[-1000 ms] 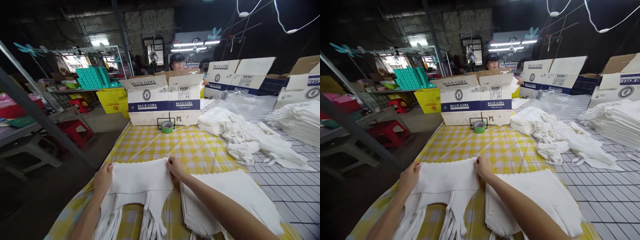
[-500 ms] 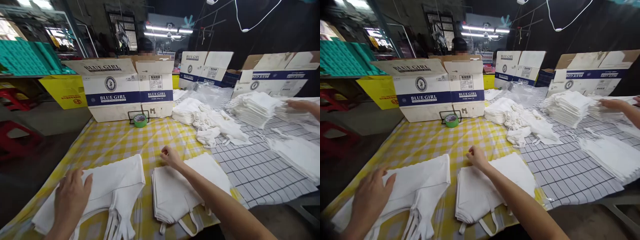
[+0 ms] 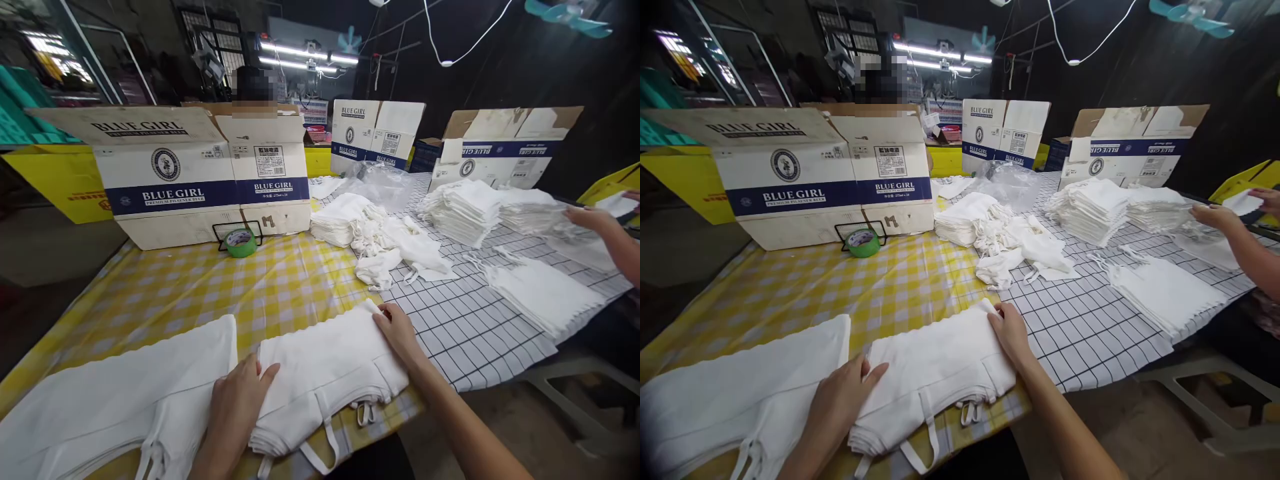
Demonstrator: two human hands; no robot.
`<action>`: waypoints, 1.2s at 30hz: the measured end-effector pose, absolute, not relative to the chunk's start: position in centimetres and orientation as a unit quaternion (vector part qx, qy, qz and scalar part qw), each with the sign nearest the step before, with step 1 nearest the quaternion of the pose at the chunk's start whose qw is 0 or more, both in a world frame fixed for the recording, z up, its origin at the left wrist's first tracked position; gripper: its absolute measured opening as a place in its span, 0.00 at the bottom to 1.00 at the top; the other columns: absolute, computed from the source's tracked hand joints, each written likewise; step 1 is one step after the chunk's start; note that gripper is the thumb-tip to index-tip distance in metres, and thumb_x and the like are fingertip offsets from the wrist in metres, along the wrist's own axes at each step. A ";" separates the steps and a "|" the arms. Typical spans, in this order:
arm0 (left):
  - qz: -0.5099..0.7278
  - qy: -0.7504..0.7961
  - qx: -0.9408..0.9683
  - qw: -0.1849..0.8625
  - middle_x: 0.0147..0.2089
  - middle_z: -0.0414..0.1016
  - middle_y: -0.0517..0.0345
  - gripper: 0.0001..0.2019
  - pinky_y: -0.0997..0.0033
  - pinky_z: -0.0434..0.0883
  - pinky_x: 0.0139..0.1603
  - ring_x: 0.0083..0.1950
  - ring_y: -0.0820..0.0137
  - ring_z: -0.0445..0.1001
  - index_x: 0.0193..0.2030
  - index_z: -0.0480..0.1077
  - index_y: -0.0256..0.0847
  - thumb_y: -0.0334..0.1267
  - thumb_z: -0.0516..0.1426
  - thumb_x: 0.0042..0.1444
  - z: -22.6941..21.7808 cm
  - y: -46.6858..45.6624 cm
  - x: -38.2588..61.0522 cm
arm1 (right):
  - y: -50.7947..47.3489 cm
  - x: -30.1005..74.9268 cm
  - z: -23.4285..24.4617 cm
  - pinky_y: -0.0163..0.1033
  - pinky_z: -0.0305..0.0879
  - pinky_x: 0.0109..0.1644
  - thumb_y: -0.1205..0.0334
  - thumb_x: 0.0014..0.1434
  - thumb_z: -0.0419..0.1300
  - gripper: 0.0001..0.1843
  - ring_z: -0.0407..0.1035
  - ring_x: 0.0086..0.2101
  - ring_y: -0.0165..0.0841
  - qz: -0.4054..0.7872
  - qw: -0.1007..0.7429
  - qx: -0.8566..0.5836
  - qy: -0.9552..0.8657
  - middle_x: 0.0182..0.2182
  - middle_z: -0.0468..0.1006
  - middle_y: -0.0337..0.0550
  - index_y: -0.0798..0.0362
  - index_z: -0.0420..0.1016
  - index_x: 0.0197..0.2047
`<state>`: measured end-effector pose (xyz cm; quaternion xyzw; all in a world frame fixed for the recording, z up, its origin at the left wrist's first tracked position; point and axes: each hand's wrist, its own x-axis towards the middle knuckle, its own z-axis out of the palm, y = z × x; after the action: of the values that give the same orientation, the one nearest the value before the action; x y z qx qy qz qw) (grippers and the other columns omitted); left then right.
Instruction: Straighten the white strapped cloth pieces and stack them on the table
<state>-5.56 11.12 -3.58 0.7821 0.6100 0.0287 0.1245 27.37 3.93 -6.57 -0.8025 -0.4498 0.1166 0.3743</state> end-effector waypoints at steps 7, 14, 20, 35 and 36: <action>0.086 0.611 0.766 0.180 0.30 0.71 0.56 0.16 0.66 0.63 0.34 0.32 0.64 0.71 0.21 0.59 0.44 0.52 0.52 0.50 -3.7 11.2 -5.3 | 3.6 27.3 -7.2 0.40 0.60 0.40 0.59 0.55 0.55 0.08 0.64 0.34 0.35 0.081 0.473 -0.762 -0.435 0.32 0.70 0.42 0.54 0.69 0.36; 0.174 0.620 0.728 0.236 0.33 0.72 0.54 0.13 0.65 0.66 0.38 0.36 0.62 0.71 0.30 0.68 0.40 0.48 0.57 0.43 -4.1 12.6 -4.3 | 3.2 27.6 -7.5 0.39 0.60 0.38 0.56 0.58 0.54 0.12 0.63 0.31 0.34 0.091 0.510 -0.736 -0.435 0.32 0.70 0.42 0.52 0.74 0.41; 0.246 0.600 0.692 0.317 0.30 0.72 0.58 0.13 0.67 0.66 0.35 0.32 0.65 0.70 0.31 0.66 0.42 0.49 0.58 0.45 -4.6 12.7 -4.4 | 3.1 27.8 -7.3 0.37 0.60 0.36 0.54 0.58 0.54 0.13 0.62 0.30 0.32 0.087 0.545 -0.716 -0.428 0.30 0.70 0.42 0.53 0.74 0.37; 0.213 0.590 0.486 0.609 0.25 0.75 0.60 0.22 0.75 0.64 0.22 0.22 0.71 0.71 0.41 0.70 0.36 0.49 0.63 0.43 -3.0 13.5 -5.4 | 4.3 29.1 -6.7 0.33 0.54 0.28 0.45 0.55 0.53 0.20 0.61 0.26 0.31 0.231 0.454 -0.749 -0.424 0.22 0.69 0.37 0.53 0.74 0.30; 0.209 0.585 0.490 0.612 0.24 0.75 0.59 0.21 0.74 0.63 0.22 0.22 0.71 0.71 0.40 0.71 0.35 0.48 0.64 0.42 -2.9 13.4 -5.4 | 4.5 29.3 -6.6 0.33 0.53 0.28 0.46 0.54 0.54 0.18 0.62 0.26 0.31 0.242 0.448 -0.750 -0.423 0.22 0.69 0.37 0.53 0.74 0.30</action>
<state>-5.36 13.45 -2.89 0.4900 0.5849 0.2092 0.6116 29.26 4.51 -6.61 -0.7500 -0.4226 0.2419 0.4476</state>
